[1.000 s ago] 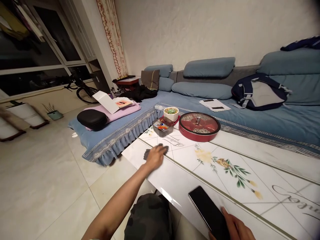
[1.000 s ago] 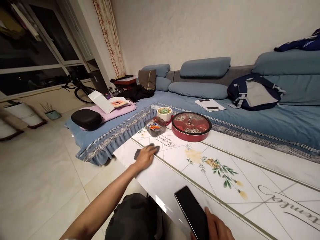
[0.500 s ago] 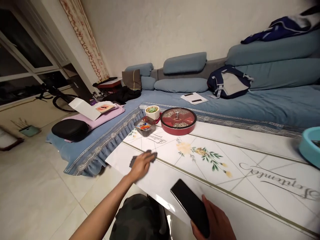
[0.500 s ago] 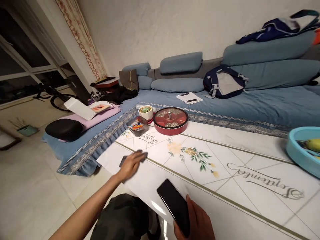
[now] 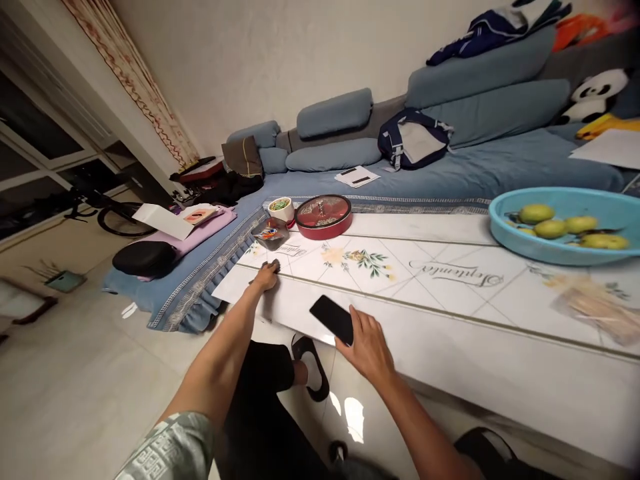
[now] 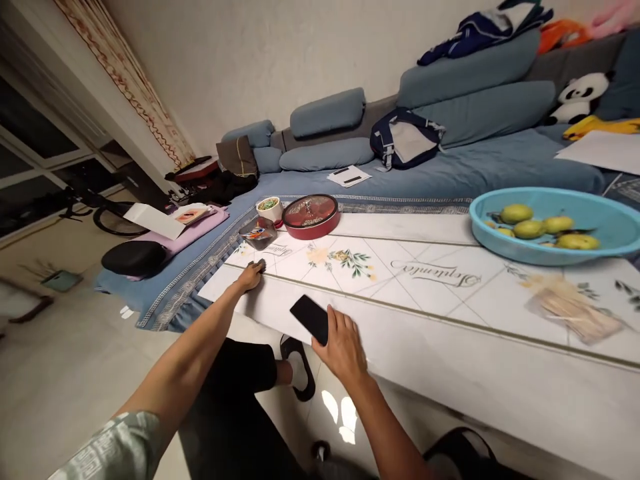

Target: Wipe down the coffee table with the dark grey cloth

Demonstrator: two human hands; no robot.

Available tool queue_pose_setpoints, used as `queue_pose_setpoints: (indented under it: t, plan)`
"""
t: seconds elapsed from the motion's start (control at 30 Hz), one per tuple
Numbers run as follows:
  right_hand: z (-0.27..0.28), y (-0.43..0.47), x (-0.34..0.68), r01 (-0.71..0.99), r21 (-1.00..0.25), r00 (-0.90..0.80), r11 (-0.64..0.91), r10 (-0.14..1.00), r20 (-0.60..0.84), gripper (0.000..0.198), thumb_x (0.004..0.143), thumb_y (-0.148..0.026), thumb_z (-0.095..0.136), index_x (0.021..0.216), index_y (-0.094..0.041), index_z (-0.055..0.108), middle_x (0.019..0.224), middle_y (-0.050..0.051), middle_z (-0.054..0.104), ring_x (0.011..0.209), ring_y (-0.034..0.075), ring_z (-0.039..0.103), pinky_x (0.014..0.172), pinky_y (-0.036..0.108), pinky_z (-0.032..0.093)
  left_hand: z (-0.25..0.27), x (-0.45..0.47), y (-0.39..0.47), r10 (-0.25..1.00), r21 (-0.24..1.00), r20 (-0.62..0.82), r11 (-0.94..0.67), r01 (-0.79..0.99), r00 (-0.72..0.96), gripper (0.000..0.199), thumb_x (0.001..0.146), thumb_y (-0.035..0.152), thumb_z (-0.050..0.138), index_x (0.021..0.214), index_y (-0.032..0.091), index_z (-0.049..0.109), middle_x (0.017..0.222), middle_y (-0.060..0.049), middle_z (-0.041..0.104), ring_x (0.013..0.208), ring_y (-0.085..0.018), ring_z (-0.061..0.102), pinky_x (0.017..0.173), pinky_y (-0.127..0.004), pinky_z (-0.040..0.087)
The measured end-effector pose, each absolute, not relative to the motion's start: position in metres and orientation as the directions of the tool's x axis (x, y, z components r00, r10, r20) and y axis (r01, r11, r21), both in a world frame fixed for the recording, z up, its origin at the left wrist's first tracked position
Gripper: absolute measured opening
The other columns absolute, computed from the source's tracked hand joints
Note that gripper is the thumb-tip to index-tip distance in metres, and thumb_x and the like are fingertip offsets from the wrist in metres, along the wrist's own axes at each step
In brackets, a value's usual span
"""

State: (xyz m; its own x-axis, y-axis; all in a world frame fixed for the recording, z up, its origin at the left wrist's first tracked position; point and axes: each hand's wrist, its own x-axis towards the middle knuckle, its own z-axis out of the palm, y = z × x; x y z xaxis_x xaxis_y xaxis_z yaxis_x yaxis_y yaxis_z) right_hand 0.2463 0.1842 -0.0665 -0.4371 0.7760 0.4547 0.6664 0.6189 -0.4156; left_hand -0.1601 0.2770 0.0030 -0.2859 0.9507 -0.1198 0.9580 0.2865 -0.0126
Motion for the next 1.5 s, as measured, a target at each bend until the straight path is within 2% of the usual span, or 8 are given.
queue_pose_setpoints:
  t: [0.33,0.6,0.83,0.93,1.13,1.27,1.33,1.5]
  plan:
    - [-0.063,0.183,0.249,0.715,-0.423,-0.359,0.557,0.811,0.462,0.074,0.097,-0.038,0.061,0.157,0.000,0.039,0.131,0.026,0.065,0.118,0.039,0.057,0.105,0.052,0.046,-0.029,-0.019,0.194,0.972,0.145,0.092,0.202,0.968,-0.217,0.052,0.103,0.019,0.054,0.154,0.019,0.060,0.160,-0.019,0.056,0.148,-0.036,0.053,0.125,-0.055,0.042]
    - [-0.077,0.183,0.274,0.741,-0.299,-0.390,0.601,0.748,0.537,0.073,0.105,-0.047,0.052,0.158,0.002,0.038,0.131,0.029,0.065,0.118,0.040,0.058,0.101,0.052,0.049,-0.044,-0.016,0.139,0.987,0.222,0.160,-0.020,0.975,-0.017,0.049,0.107,0.031,0.050,0.154,0.036,0.062,0.163,-0.001,0.057,0.146,-0.025,0.053,0.124,-0.043,0.045]
    - [-0.077,0.185,0.300,0.751,-0.220,-0.438,0.623,0.719,0.540,0.075,0.107,-0.052,0.049,0.161,-0.002,0.034,0.126,0.026,0.066,0.112,0.039,0.061,0.096,0.053,0.053,0.013,-0.184,0.132,0.856,0.260,0.189,0.429,0.865,-0.481,0.051,0.099,0.013,0.045,0.145,0.020,0.068,0.150,-0.017,0.063,0.139,-0.031,0.059,0.121,-0.051,0.046]
    - [-0.068,0.189,0.308,0.763,-0.202,-0.487,0.614,0.751,0.446,0.075,0.103,-0.048,0.054,0.159,-0.002,0.036,0.114,0.021,0.066,0.102,0.036,0.062,0.088,0.049,0.055,0.013,-0.184,0.148,0.816,0.294,0.205,0.475,0.829,-0.540,0.053,0.099,0.012,0.043,0.146,0.022,0.065,0.144,-0.018,0.065,0.137,-0.034,0.060,0.118,-0.058,0.046]
    - [-0.058,0.199,0.368,0.758,-0.250,-0.530,0.602,0.793,0.301,0.072,0.090,-0.041,0.066,0.154,-0.013,0.050,0.114,0.014,0.067,0.100,0.032,0.067,0.084,0.043,0.059,-0.054,-0.019,0.160,0.965,0.323,0.239,0.026,0.946,-0.108,0.056,0.099,0.016,0.050,0.150,0.033,0.064,0.153,-0.006,0.066,0.149,-0.029,0.052,0.126,-0.049,0.046]
    - [-0.060,0.204,0.410,0.753,-0.280,-0.539,0.595,0.802,0.257,0.077,0.089,-0.040,0.068,0.160,-0.019,0.047,0.127,0.013,0.067,0.109,0.030,0.070,0.091,0.042,0.062,-0.077,0.014,0.162,0.945,0.311,0.298,-0.228,0.923,0.133,0.054,0.104,0.022,0.047,0.154,0.037,0.062,0.157,-0.004,0.063,0.148,-0.033,0.052,0.125,-0.056,0.047]
    - [-0.062,0.206,0.417,0.757,-0.285,-0.532,0.588,0.807,0.255,0.083,0.091,-0.040,0.069,0.166,-0.021,0.040,0.130,0.013,0.068,0.111,0.031,0.070,0.091,0.043,0.063,-0.069,-0.018,0.181,0.960,0.290,0.269,-0.162,0.943,0.082,0.054,0.104,0.021,0.047,0.154,0.037,0.062,0.159,-0.004,0.061,0.148,-0.031,0.053,0.126,-0.052,0.046]
    - [-0.065,0.206,0.410,0.746,-0.294,-0.518,0.598,0.798,0.309,0.092,0.091,-0.033,0.067,0.173,-0.020,0.028,0.130,0.016,0.070,0.107,0.033,0.073,0.087,0.045,0.065,-0.024,-0.113,0.290,0.930,0.234,0.195,0.266,0.935,-0.313,0.049,0.104,0.020,0.046,0.148,0.029,0.065,0.157,-0.012,0.060,0.143,-0.031,0.056,0.122,-0.051,0.045]
